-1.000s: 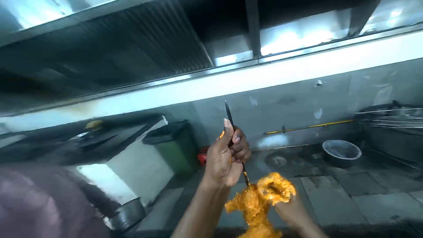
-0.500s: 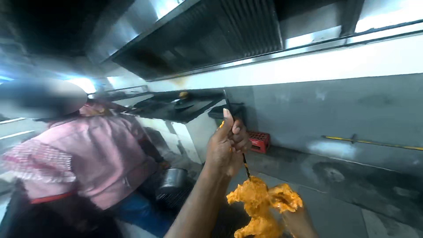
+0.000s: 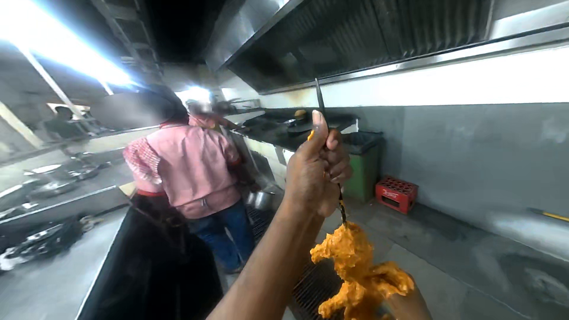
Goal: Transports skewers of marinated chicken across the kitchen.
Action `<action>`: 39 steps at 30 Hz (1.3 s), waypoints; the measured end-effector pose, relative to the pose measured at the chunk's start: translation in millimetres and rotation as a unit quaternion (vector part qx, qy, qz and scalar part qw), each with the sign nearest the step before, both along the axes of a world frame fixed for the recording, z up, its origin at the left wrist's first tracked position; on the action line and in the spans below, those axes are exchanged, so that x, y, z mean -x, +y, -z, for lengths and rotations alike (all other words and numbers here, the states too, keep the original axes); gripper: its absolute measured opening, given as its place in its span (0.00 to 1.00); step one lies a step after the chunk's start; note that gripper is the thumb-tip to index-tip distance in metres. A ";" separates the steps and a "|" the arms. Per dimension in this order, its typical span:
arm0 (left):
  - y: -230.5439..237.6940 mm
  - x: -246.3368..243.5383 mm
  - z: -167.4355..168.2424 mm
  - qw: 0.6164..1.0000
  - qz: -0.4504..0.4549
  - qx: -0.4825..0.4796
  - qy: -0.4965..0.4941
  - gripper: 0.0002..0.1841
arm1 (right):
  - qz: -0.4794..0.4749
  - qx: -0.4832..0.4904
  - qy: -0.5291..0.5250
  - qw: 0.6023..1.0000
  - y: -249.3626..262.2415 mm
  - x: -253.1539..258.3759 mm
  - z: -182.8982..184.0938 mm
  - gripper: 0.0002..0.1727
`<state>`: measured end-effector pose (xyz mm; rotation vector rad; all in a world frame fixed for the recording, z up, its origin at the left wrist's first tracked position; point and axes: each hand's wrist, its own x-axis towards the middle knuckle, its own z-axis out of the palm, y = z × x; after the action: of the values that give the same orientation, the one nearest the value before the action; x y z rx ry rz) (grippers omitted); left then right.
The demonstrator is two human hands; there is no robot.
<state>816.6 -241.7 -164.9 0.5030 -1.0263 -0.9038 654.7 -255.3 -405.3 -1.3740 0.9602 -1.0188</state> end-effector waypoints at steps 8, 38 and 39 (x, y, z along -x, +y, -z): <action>-66.1 -143.4 2.6 0.995 -0.097 0.011 0.012 0.28 | -0.170 -0.233 -0.216 0.933 -141.4 -120.2 28.4 0.23; -369.2 -682.6 -17.6 0.914 -0.405 0.008 0.017 0.27 | -0.264 -0.005 -0.003 0.965 -450.8 -736.2 31.1 0.16; -378.0 -699.9 -18.1 0.914 -0.405 0.002 0.016 0.27 | -0.251 -0.017 -0.019 0.968 -457.3 -755.8 31.7 0.14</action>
<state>1516.6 -619.7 -146.8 0.8239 -0.6805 -0.1643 1410.5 -712.7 -437.0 -1.4623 0.5512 -0.6366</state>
